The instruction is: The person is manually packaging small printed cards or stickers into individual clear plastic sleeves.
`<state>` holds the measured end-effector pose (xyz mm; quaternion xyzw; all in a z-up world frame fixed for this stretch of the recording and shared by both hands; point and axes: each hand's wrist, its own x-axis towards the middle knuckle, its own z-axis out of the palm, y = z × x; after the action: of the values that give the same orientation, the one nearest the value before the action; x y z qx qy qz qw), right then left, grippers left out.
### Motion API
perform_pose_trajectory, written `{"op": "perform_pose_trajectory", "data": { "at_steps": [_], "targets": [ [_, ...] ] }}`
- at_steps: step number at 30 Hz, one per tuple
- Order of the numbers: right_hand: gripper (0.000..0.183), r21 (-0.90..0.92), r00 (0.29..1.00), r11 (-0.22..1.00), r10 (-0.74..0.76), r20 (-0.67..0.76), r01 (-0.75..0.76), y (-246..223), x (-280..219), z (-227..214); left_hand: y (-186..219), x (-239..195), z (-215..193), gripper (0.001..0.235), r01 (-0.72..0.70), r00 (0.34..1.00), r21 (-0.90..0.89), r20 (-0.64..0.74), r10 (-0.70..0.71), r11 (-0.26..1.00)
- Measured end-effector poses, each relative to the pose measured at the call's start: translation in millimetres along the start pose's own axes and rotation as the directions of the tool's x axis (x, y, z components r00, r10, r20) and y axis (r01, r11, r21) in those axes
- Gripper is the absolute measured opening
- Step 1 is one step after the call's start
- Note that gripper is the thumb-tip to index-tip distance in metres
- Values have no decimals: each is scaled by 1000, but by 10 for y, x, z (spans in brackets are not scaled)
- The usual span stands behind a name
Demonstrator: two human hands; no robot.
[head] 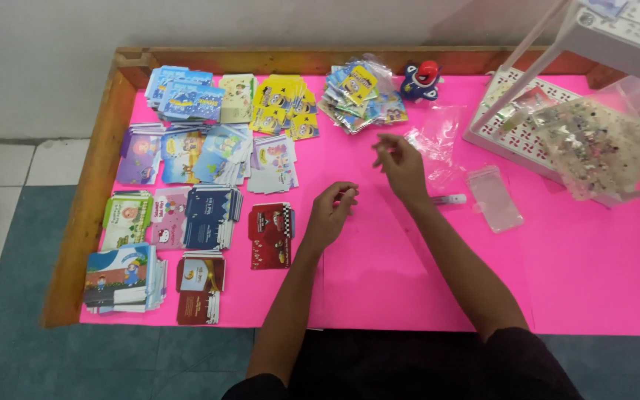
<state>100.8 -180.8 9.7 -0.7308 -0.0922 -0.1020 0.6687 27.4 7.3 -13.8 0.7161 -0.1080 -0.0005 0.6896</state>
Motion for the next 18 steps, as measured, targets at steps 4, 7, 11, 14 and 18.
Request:
{"op": "perform_pose_trajectory", "data": {
  "at_steps": [4, 7, 11, 14, 18],
  "targets": [
    [29, 10, 999, 1000, 28, 19, -29, 44, -602, -160, 58, 62, -13, 27, -46, 999, 88, 2, 46, 995],
    [28, 44, 1000, 999, 17, 6, -17, 203, -793, -246, 37, 87, 11, 27, -74, 997, 116, -13, 76, 990],
    [25, -41, 1000, 999, 14, 16, -13, 237, -865, -224, 85, -9, 40, 26, -68, 998, 204, 21, 65, 977],
    [23, -100, 1000, 995, 18, 22, -15, 172, -876, -235, 143, -31, 61, 26, -69, 998, 247, 31, 63, 967],
    [23, -86, 999, 996, 27, 39, -24, 232, -878, -255, 125, -40, 50, 26, -54, 999, 255, 13, 52, 966]
  ]
}}
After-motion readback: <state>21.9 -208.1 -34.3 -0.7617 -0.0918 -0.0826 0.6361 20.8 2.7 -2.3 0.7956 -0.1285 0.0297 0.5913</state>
